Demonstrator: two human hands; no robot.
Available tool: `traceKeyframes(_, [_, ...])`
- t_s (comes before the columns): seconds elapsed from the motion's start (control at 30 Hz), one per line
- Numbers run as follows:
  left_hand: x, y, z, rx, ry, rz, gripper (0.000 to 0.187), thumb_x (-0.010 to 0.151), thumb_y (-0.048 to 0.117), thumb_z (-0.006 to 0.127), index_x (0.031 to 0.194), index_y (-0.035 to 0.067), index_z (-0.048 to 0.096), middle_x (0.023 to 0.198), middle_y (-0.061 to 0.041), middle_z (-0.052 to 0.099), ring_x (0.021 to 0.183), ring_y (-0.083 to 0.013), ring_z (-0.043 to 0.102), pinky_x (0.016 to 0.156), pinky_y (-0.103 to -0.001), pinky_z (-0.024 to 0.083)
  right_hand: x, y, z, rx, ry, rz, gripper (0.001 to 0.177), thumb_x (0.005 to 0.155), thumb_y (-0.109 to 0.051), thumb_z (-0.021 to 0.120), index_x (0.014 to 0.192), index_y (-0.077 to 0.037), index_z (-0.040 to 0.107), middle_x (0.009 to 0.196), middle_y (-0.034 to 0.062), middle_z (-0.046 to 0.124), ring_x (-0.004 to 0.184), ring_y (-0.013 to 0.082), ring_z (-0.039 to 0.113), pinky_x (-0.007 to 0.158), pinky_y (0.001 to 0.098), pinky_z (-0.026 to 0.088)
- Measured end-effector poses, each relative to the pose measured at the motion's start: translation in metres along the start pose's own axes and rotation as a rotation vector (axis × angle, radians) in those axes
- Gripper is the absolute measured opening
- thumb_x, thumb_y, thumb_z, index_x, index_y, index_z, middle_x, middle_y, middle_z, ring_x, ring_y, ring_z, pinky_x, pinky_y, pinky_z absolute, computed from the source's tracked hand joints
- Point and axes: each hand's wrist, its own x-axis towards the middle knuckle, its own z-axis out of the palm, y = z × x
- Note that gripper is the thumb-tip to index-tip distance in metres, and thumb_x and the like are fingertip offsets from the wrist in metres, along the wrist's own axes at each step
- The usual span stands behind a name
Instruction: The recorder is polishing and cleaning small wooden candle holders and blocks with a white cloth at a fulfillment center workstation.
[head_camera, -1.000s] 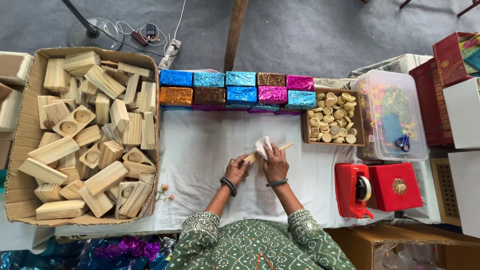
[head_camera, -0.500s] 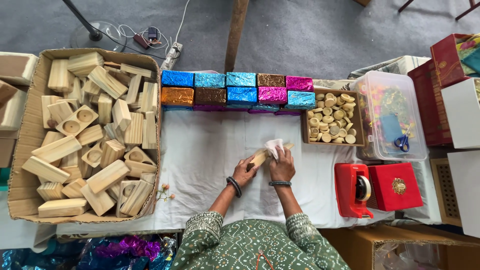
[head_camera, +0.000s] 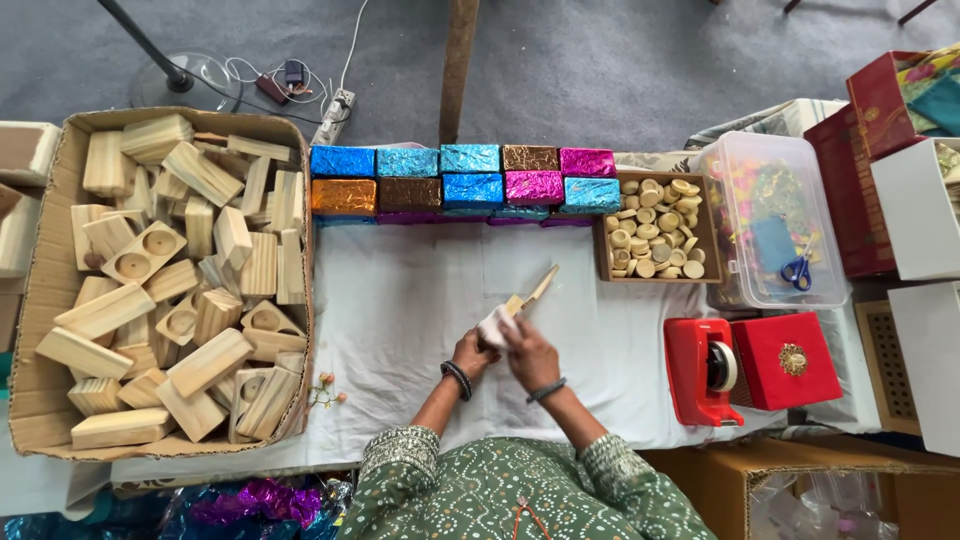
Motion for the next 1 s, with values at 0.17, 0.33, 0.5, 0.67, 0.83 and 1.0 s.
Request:
traceKeyframes(0.17, [-0.006,0.004,-0.004,0.371,0.081,0.004,0.056,0.076,0.015,0.083,0.126,0.003,0.062,0.11,-0.014,0.077,0.097,-0.0209,0.075,0.083,-0.033,0.062,0.0,-0.023,-0.022,0.035,0.038,-0.083,0.051,0.08,-0.005,0.064,0.129,-0.019,0.069,0.133,0.0038,0.063,0.099,0.0282,0.07,0.073,0.0393,0.059])
traceKeyframes(0.33, [-0.02,0.034,-0.001,0.514,0.139,0.126,0.06,0.085,0.02,0.08,0.139,0.008,0.057,0.105,-0.018,0.07,0.09,-0.0278,0.072,0.082,-0.036,0.059,0.026,-0.01,-0.014,-0.065,0.062,0.062,0.046,0.082,-0.01,0.068,0.128,-0.02,0.069,0.132,-0.0004,0.064,0.092,0.0274,0.069,0.071,0.0405,0.058])
traceKeyframes(0.5, [-0.008,0.014,-0.008,0.289,0.066,-0.045,0.05,0.091,0.034,0.071,0.132,0.009,0.054,0.099,-0.013,0.078,0.081,-0.0189,0.076,0.073,-0.032,0.063,0.005,-0.018,-0.017,0.222,0.08,-0.121,0.053,0.077,-0.004,0.065,0.128,-0.017,0.07,0.134,0.0052,0.063,0.101,0.0307,0.07,0.079,0.0408,0.059])
traceKeyframes(0.67, [-0.01,0.024,-0.014,-0.264,-0.052,-0.201,0.056,0.093,0.053,0.062,0.125,0.008,0.051,0.092,-0.011,0.075,0.075,-0.023,0.076,0.065,-0.037,0.066,-0.003,0.024,0.004,0.267,0.17,0.182,0.046,0.081,-0.008,0.068,0.126,-0.018,0.071,0.13,0.0076,0.064,0.101,0.0321,0.07,0.082,0.041,0.057])
traceKeyframes(0.83, [-0.009,0.017,-0.025,-0.25,-0.098,-0.392,0.063,0.093,0.063,0.057,0.123,0.008,0.056,0.082,-0.014,0.073,0.065,-0.0232,0.073,0.056,-0.035,0.062,-0.002,0.034,0.005,0.365,0.216,0.389,0.047,0.084,-0.007,0.064,0.129,-0.019,0.069,0.134,0.006,0.064,0.097,0.0295,0.073,0.084,0.0392,0.058])
traceKeyframes(1.0, [-0.009,0.004,-0.03,-0.293,-0.097,-0.427,0.067,0.093,0.065,0.058,0.123,0.005,0.057,0.079,-0.015,0.073,0.06,-0.0228,0.072,0.05,-0.032,0.06,0.013,0.011,0.013,0.101,0.027,0.156,0.057,0.079,-0.002,0.061,0.133,-0.018,0.065,0.144,0.0082,0.056,0.107,0.0331,0.067,0.085,0.0424,0.056])
